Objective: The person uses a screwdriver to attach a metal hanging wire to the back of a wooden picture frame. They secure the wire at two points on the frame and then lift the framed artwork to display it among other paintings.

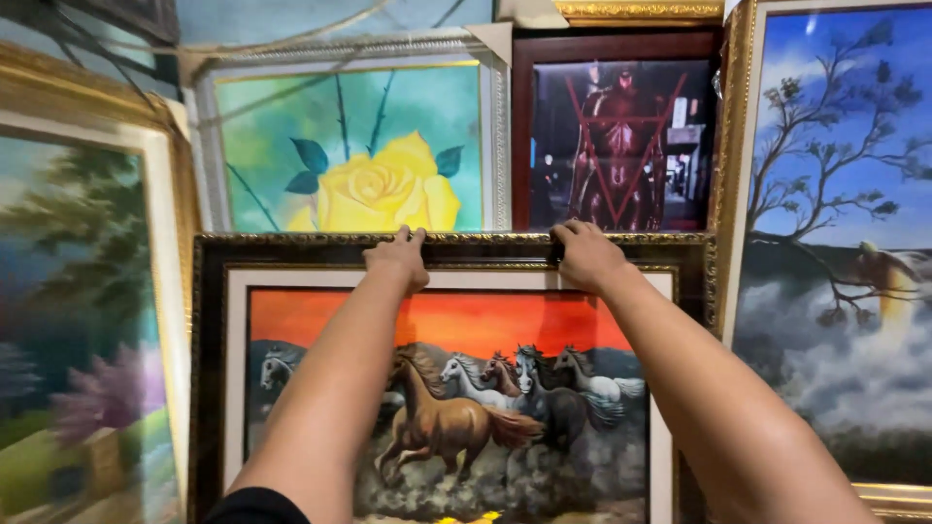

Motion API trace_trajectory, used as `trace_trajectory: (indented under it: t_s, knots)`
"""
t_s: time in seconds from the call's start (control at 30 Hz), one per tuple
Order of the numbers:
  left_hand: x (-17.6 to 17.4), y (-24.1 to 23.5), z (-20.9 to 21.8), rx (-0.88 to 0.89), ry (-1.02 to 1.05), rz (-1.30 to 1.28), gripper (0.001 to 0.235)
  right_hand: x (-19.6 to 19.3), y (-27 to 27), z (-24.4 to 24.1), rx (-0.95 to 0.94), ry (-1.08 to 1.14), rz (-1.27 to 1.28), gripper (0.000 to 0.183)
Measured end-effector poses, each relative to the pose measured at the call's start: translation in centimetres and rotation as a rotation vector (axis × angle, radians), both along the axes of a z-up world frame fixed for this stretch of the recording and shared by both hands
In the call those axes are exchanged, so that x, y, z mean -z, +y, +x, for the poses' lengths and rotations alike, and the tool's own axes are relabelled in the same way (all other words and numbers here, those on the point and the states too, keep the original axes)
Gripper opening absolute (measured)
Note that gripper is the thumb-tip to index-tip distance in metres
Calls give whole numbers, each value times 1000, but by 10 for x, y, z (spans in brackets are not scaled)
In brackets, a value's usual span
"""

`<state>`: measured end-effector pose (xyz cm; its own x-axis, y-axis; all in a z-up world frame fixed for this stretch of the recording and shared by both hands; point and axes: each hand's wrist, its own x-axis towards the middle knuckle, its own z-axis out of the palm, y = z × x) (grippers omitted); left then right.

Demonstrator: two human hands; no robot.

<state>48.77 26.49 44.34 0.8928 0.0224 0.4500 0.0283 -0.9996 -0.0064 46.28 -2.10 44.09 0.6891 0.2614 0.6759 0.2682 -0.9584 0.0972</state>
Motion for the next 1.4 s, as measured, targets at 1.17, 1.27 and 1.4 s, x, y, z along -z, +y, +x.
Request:
trace_trajectory:
  t_s: [1.17, 1.27, 1.4]
  knots:
    - [44, 16, -64, 159, -110, -153, 77, 32, 35, 9, 129, 71, 52, 60]
    - [61, 44, -73, 126, -92, -135, 82, 45, 42, -24, 102, 121, 18, 64]
    - [78, 77, -113, 117, -95, -135, 84, 51, 57, -96, 112, 195, -15, 66]
